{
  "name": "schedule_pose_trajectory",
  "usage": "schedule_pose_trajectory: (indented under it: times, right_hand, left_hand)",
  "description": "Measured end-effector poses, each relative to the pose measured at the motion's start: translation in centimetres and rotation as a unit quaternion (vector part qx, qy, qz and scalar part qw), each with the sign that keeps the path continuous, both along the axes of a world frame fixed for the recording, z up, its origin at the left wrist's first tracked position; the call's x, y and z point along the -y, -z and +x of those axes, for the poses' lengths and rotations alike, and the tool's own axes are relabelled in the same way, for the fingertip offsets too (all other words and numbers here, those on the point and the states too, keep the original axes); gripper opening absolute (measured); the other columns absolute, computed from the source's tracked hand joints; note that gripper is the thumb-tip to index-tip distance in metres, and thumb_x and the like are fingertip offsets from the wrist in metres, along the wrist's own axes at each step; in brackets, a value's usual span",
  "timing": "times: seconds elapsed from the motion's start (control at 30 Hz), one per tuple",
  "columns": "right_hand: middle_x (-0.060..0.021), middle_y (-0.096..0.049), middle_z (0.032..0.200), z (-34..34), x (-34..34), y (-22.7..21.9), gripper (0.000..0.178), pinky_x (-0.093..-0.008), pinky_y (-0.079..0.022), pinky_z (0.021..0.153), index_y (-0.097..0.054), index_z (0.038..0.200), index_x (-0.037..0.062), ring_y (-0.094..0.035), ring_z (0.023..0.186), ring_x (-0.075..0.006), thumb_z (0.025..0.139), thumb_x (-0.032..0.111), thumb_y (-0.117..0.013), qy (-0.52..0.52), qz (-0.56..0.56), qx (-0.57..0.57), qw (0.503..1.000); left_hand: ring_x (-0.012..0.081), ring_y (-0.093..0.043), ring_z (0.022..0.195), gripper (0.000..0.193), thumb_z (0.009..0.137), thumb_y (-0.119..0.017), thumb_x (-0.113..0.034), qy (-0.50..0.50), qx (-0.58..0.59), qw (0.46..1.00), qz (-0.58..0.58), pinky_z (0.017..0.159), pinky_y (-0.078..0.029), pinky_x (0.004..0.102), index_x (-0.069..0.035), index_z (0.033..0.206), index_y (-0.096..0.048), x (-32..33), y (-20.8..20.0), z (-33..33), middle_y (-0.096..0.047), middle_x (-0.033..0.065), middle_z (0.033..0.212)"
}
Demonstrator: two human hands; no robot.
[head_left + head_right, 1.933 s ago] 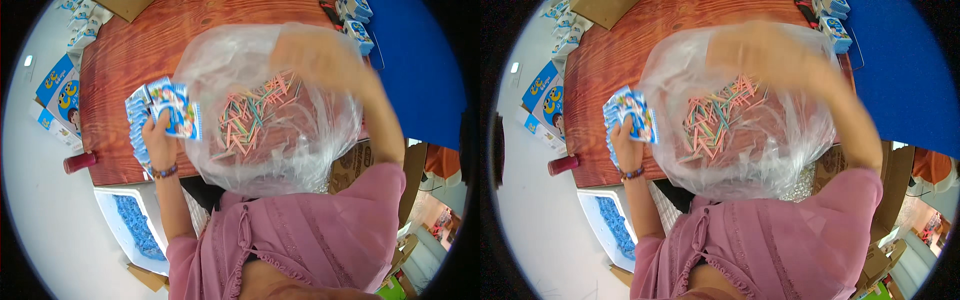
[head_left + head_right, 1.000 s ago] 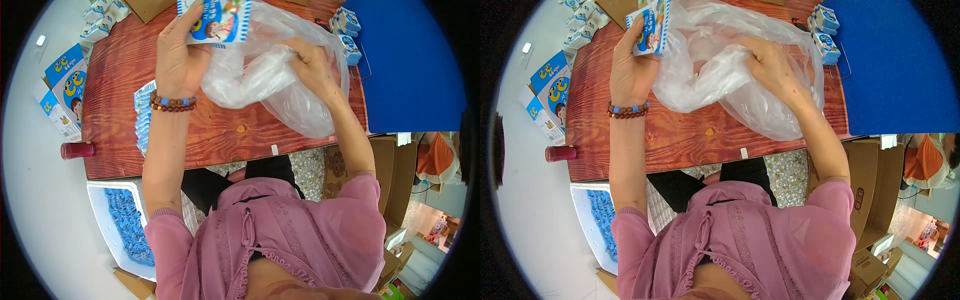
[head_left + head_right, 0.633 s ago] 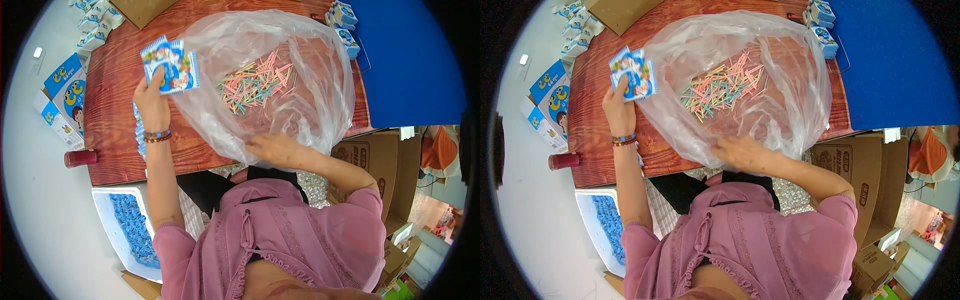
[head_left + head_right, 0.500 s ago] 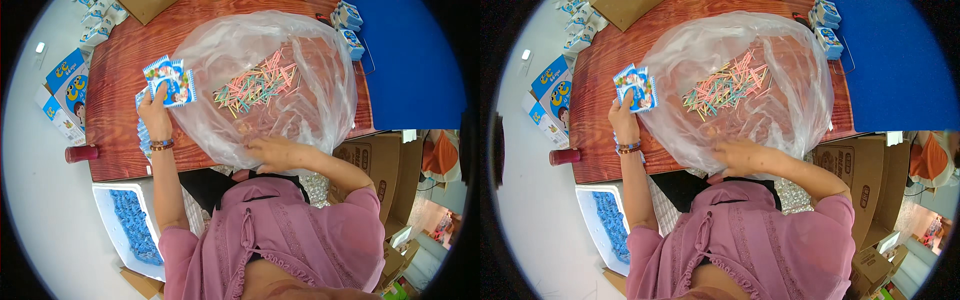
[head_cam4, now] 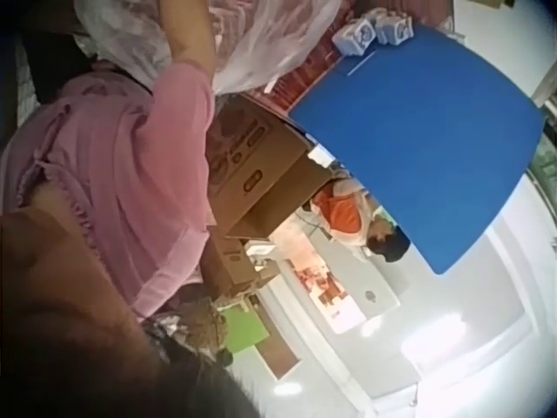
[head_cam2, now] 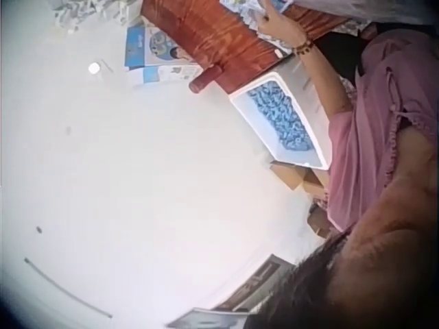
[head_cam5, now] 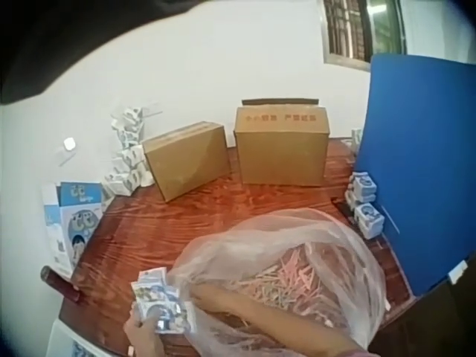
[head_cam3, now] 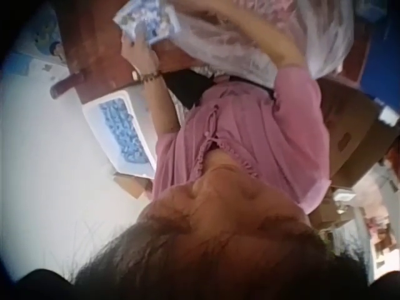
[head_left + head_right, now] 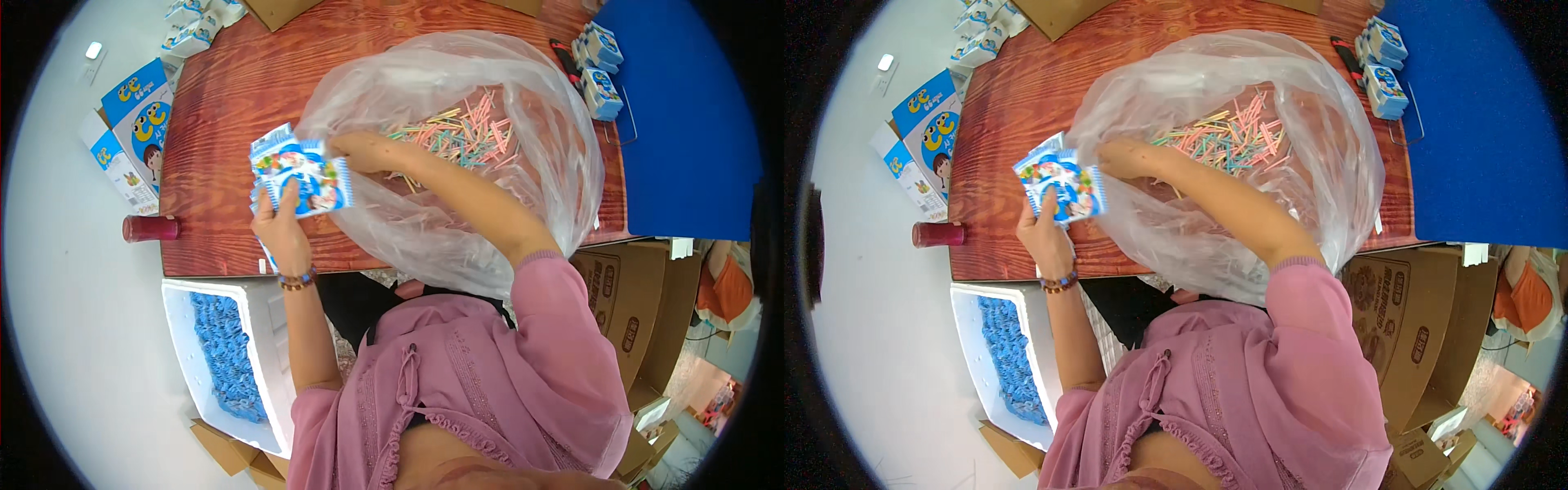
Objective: The recorder is sorting small blue toy packages from a large bag into a white sorting bin.
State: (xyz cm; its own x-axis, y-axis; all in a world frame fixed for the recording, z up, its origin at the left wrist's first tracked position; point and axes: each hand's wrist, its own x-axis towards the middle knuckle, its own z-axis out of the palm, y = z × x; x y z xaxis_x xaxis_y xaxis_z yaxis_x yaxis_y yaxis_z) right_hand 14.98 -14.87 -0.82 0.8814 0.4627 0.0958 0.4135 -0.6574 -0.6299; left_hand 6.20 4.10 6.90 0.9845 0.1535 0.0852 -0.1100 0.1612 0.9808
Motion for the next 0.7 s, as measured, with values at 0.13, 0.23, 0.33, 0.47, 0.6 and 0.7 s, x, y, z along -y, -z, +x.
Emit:
schedule_pose_trajectory:
  times: [0.13, 0.23, 0.33, 0.47, 0.6, 0.7]
  right_hand:
    - [-0.0208, -0.067, 0.099, -0.7, -1.7, -1.3, 0.03, -0.0471, -0.05, 0.084, -0.065, 0.103, 0.0021, -0.065, 0.094, -0.037, 0.085, 0.025, -0.056, -0.029, -0.055, -0.02, 0.998]
    - [-0.0173, -0.065, 0.101, -3.5, 0.9, -1.3, 0.024, -0.0421, -0.049, 0.081, -0.061, 0.105, 0.003, -0.062, 0.095, -0.0361, 0.086, 0.016, -0.059, -0.009, 0.168, 0.134, 0.977]
    - [-0.0154, -0.061, 0.095, -9.1, 3.0, -5.6, 0.024, -0.0418, -0.049, 0.081, -0.062, 0.104, 0.0045, -0.06, 0.09, -0.0338, 0.084, 0.016, -0.06, 0.015, -0.032, -0.043, 0.998]
    - [-0.0124, -0.058, 0.097, -16.3, 3.5, -3.0, 0.024, -0.0392, -0.05, 0.082, -0.062, 0.103, 0.0055, -0.059, 0.092, -0.0304, 0.082, 0.018, -0.062, -0.048, -0.033, 0.055, 0.997]
    - [-0.0107, -0.057, 0.098, -17.7, 3.0, -1.0, 0.026, -0.0385, -0.05, 0.082, -0.062, 0.103, 0.0055, -0.058, 0.091, -0.03, 0.08, 0.018, -0.063, -0.037, -0.078, 0.125, 0.988]
    - [-0.0109, -0.057, 0.097, -17.1, 3.0, -1.5, 0.027, -0.0395, -0.05, 0.083, -0.063, 0.104, 0.0056, -0.058, 0.092, -0.0307, 0.08, 0.016, -0.063, -0.036, -0.04, 0.068, 0.996]
  left_hand:
    - [0.0074, -0.061, 0.083, 0.019, 0.088, -0.067, -0.002, 0.067, -0.068, 0.99, -0.108, 0.075, -0.049, 0.023, 0.002, 0.106, -0.067, 1.3, 0.8, -3.1, -0.068, 0.0032, 0.099]
    - [0.0082, -0.063, 0.083, 0.019, 0.088, -0.067, -0.003, 0.062, -0.137, 0.973, -0.175, 0.074, -0.05, 0.0231, 0.003, 0.106, -0.067, 1.9, 3.3, -2.8, -0.069, 0.0056, 0.1]
    - [0.0076, -0.062, 0.078, 0.016, 0.088, -0.068, -0.006, 0.018, -0.156, 0.976, -0.148, 0.069, -0.049, 0.0222, 0.003, 0.101, -0.068, 1.6, 6.6, -2.3, -0.069, 0.0032, 0.096]
    - [0.0113, -0.057, 0.074, 0.015, 0.084, -0.072, -0.01, -0.022, -0.073, 0.987, 0.14, 0.067, -0.044, 0.0269, 0.004, 0.089, -0.067, 1.3, 9.5, -2.2, -0.063, 0.0037, 0.086]
    - [0.0124, -0.053, 0.075, 0.019, 0.082, -0.073, -0.011, -0.033, -0.016, 0.956, 0.292, 0.068, -0.042, 0.0286, 0.006, 0.086, -0.066, 2.1, 8.7, -2.8, -0.057, 0.006, 0.082]
    - [0.0115, -0.054, 0.076, 0.017, 0.083, -0.072, -0.01, -0.036, 0.007, 0.949, 0.313, 0.069, -0.043, 0.0281, 0.006, 0.087, -0.066, 2.0, 8.8, -3.2, -0.058, 0.0058, 0.084]
